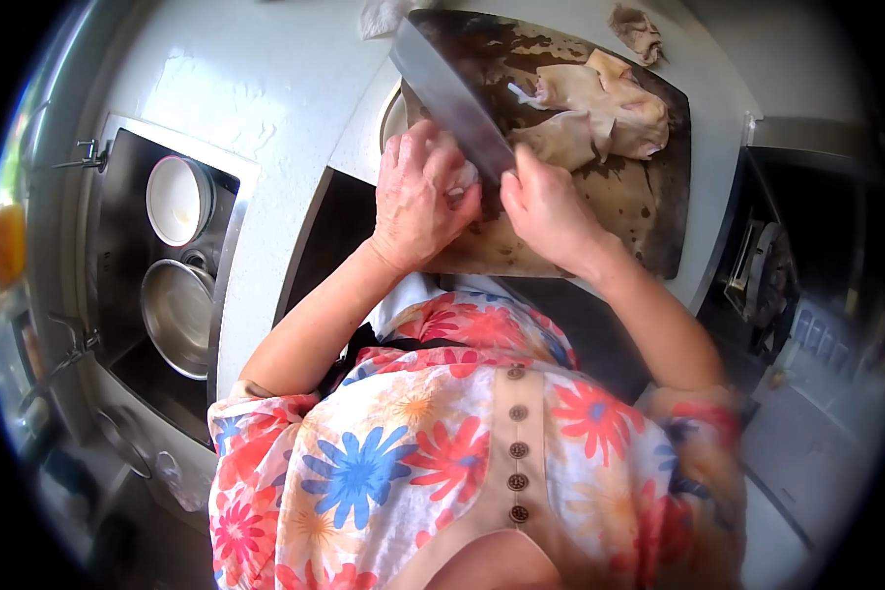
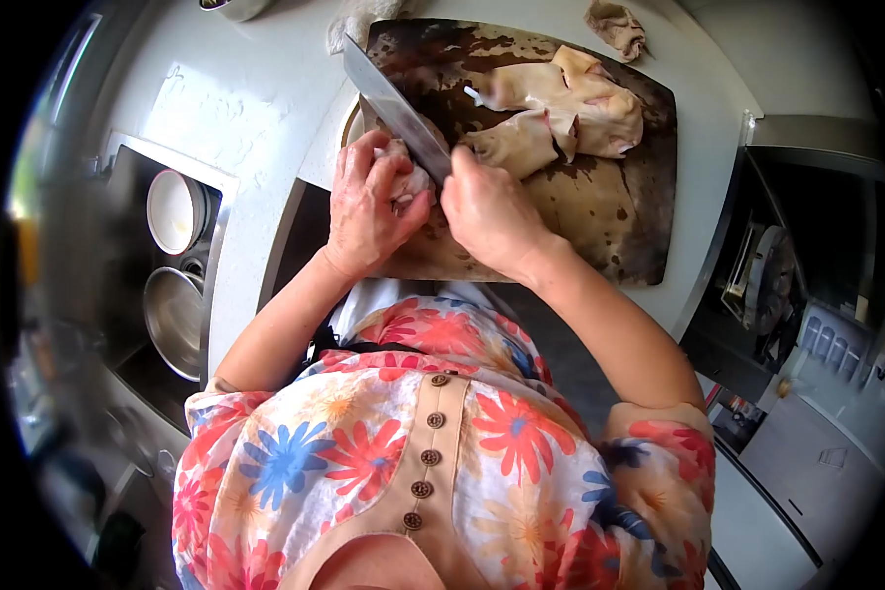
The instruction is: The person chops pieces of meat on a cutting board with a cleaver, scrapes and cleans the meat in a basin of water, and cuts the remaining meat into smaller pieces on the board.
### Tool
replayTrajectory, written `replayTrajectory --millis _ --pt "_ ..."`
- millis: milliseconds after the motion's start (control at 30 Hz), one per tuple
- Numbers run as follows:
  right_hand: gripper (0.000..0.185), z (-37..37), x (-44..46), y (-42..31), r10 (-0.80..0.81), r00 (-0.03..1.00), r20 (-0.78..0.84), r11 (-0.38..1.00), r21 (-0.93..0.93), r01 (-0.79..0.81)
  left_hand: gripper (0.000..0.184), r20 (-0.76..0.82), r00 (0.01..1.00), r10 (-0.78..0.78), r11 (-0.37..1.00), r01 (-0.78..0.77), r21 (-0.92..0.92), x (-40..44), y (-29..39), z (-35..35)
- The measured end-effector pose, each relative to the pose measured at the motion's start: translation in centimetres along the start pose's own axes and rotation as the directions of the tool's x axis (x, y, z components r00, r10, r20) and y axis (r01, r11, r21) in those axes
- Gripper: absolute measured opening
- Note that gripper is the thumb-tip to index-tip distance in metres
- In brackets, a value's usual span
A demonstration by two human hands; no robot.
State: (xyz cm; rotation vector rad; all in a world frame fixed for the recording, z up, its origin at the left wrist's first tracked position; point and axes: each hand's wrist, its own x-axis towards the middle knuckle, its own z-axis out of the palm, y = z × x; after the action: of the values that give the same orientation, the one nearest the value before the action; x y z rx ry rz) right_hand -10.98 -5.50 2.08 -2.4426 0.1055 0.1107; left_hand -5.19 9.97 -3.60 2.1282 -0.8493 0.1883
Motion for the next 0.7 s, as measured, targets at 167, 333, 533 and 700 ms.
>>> replayTrajectory --millis 167,333,533,700 --pt "0.012 -1.2 -4.2 0.4 0.087 0.994 0.062 0.996 0.026 -0.088 0.033 0.003 1.0 -0.014 0.998 0.015 -0.06 -0.3 0.0 0.3" --pt "0.017 1.0 2.6 -0.4 -0.059 0.998 -0.012 0.998 -0.022 0.058 0.032 -0.033 0.997 0.065 0.995 -0.067 -0.072 -0.8 0.5 0.5" --pt "0.014 -1.7 -2.6 0.5 0.12 0.987 0.103 0.993 -0.012 -0.119 0.035 0.014 0.996 -0.086 0.987 0.088 -0.133 -1.3 0.1 -0.2" --pt "0.015 -1.0 -2.9 1.7 0.064 0.997 -0.046 0.996 0.06 -0.061 0.037 0.024 0.999 -0.042 0.997 0.044 -0.071 -1.2 0.6 -0.2"
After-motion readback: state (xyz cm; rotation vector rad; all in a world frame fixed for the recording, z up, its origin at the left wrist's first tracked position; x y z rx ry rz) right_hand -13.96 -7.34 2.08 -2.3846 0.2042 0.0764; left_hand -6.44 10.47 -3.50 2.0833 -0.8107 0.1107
